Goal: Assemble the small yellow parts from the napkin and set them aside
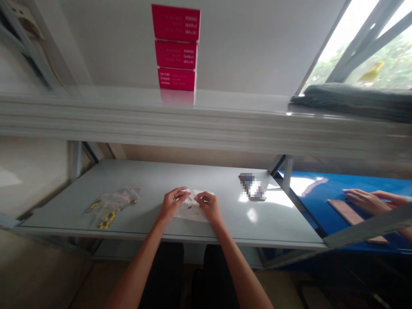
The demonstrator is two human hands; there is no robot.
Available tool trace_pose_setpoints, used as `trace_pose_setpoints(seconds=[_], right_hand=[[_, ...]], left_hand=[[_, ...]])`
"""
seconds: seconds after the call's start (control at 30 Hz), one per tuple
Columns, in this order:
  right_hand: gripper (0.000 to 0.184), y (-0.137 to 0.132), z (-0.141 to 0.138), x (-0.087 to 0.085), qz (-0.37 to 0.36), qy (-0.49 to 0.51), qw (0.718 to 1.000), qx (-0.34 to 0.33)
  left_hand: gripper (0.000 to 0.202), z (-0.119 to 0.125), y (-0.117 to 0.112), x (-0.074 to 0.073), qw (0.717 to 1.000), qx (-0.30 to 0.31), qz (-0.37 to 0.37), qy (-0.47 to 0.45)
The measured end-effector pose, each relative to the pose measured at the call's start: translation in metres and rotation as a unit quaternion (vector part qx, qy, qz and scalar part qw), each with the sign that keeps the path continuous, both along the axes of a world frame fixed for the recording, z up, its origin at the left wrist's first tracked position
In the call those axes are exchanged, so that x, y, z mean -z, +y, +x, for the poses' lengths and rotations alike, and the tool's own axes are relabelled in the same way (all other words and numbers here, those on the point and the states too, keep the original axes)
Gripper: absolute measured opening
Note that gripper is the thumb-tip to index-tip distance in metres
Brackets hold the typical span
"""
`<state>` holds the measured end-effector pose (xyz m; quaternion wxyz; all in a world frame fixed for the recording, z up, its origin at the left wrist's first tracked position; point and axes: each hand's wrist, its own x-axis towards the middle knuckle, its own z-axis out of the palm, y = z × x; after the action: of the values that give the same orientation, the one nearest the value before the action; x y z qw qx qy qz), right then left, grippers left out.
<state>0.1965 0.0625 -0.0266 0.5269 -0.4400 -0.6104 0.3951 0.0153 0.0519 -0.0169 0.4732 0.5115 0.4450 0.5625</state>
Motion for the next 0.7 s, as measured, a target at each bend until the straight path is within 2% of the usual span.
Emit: trace_pose_setpoints(seconds=[0.13,0.3,0.4,0.47,0.57,0.63,0.7], right_hand=[[0.025,0.0,0.002,0.0,-0.007,0.004,1.0,0.006],[0.027,-0.002,0.001,-0.002,0.004,0.012,1.0,0.006],[0.03,-0.003,0.003,-0.004,0.023,0.029,0.997,0.068],[0.032,-0.003,0.008,-0.005,0.024,0.059,0.988,0.139],[0.041,-0.002,0.016,-0.006,-0.007,0.126,0.96,0.251],[0.055,-0.002,0.02,-0.007,-0.034,0.169,0.936,0.307],[0.07,-0.002,0.022,-0.008,-0.053,0.179,0.921,0.342]], left_hand=[[0.057,-0.003,0.0,0.003,1.0,-0.016,0.002,0.009],[0.054,0.0,0.002,0.006,0.999,-0.037,0.013,0.023],[0.042,0.002,-0.001,0.0,0.995,-0.067,0.051,0.053],[0.03,-0.006,-0.01,-0.005,0.98,-0.114,0.094,0.133],[0.021,-0.043,-0.036,-0.009,0.911,-0.211,0.161,0.317],[0.024,-0.079,-0.06,-0.007,0.841,-0.301,0.174,0.414],[0.029,-0.116,-0.081,-0.002,0.768,-0.391,0.14,0.487]])
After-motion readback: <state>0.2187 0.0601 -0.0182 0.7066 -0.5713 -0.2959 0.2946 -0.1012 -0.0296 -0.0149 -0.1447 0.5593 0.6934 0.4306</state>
